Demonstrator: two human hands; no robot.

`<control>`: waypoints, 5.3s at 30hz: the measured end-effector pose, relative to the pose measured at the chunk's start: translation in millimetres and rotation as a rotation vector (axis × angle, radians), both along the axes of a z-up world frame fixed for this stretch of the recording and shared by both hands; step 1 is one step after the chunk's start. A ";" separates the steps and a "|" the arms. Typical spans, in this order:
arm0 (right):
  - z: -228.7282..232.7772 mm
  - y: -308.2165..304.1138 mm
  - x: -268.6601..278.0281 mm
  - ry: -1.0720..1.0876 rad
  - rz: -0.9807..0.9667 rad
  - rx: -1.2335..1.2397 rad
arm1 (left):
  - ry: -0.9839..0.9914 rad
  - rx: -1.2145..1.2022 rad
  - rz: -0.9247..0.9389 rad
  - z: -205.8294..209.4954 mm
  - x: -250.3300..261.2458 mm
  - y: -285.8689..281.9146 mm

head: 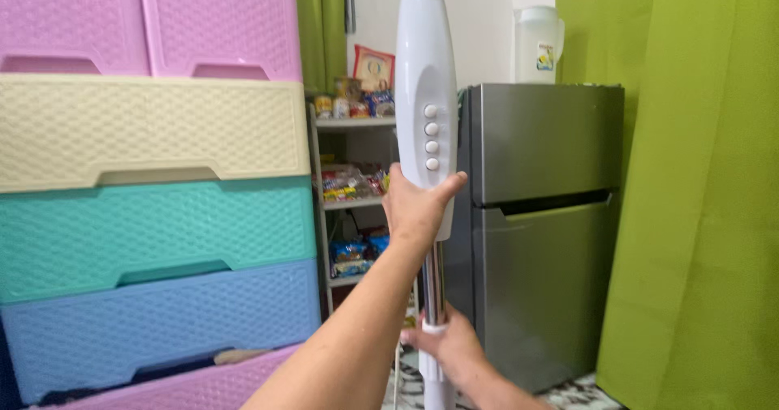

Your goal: The person wipes the fan stand with a green cloth, then assembles the fan by attaching the front grille, fan blade, and rear grille to the stand. The person secures the components by hand and adjusts the stand height.

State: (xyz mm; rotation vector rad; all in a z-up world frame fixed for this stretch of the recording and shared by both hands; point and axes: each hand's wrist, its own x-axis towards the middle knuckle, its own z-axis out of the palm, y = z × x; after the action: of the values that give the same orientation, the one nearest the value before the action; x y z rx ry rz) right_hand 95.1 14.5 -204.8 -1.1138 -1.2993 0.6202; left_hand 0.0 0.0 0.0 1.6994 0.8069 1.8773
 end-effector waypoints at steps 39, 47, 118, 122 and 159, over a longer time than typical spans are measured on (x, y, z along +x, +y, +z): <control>-21.4 0.4 -4.4 0.103 0.098 -0.040 | 0.078 0.026 0.094 70.0 -7.2 21.2; -1.5 -27.9 -23.6 0.113 -0.006 0.029 | 0.072 0.031 0.095 71.7 -3.2 28.6; 35.5 -32.3 34.5 -0.218 0.448 -0.308 | 0.227 0.165 -0.245 42.4 -24.2 43.4; 41.0 -36.1 39.0 -0.359 0.416 -0.222 | 0.197 0.196 -0.231 38.2 -24.5 47.5; 34.9 -23.2 32.4 -0.229 0.522 -0.442 | -0.021 0.029 -0.451 -42.2 -25.8 36.3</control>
State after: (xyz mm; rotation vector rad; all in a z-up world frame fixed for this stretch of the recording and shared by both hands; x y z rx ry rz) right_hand 127.5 -8.7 -169.9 -1.2276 -1.7226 1.2410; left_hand -25.8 36.3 -42.2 1.7032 0.3469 1.5966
